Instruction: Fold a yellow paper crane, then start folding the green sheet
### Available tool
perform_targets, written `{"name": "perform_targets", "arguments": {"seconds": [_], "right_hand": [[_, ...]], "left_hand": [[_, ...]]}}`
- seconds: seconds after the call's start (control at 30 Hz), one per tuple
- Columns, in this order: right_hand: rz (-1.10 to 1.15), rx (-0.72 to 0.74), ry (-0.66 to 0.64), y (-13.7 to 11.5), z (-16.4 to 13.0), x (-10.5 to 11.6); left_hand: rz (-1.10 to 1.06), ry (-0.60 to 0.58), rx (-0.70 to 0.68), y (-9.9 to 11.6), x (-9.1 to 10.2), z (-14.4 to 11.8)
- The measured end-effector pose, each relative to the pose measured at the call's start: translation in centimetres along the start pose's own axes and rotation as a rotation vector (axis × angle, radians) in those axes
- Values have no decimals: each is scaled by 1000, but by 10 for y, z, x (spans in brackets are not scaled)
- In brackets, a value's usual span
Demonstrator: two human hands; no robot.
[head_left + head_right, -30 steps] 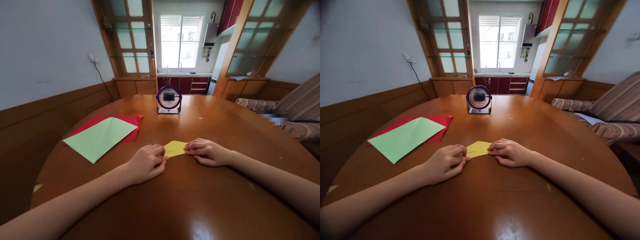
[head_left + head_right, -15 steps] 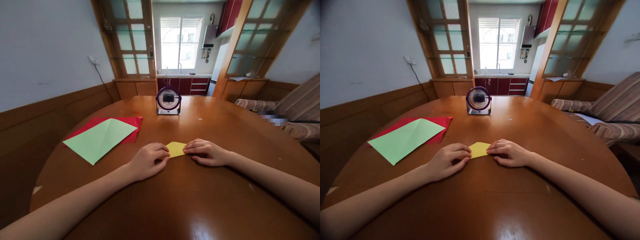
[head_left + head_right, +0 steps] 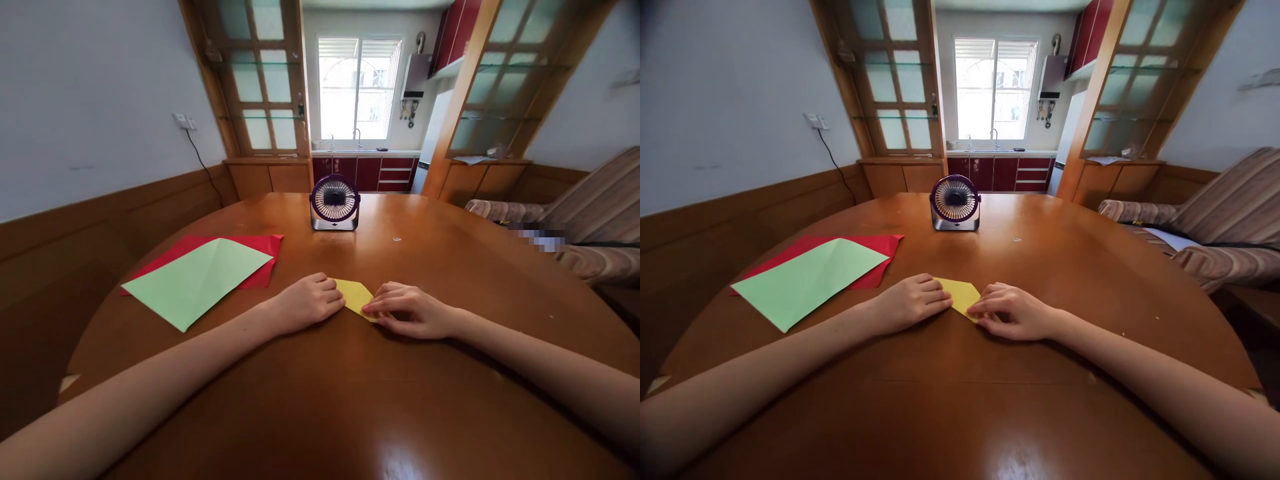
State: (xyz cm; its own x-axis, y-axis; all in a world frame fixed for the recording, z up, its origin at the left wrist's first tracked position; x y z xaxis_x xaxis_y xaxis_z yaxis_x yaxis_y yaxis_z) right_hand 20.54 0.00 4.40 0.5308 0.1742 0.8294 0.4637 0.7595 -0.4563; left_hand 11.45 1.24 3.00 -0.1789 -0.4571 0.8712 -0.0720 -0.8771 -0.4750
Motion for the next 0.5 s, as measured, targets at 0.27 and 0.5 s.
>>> {"name": "perform_targets", "arguments": {"seconds": [0.27, 0.5], "right_hand": [[109, -112, 95, 17, 8, 13], [-74, -139, 93, 32, 13, 6]], "left_hand": [[-122, 73, 176, -11, -5, -1], [-225, 57, 406, -17, -5, -2]]}}
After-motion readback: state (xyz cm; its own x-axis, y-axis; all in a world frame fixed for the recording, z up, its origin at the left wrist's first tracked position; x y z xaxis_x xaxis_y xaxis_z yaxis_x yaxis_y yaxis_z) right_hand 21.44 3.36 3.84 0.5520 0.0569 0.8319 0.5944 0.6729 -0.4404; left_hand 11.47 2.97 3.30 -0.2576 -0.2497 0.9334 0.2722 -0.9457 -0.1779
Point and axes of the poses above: each hand's wrist, its own z-axis towards the middle knuckle, its own x-axis out of the back of the hand, y = z × x, the point moved 10 cm from there along z, towards the middle knuckle, and after that the axes turned 15 degrees about -x, right-handed, at the moved point
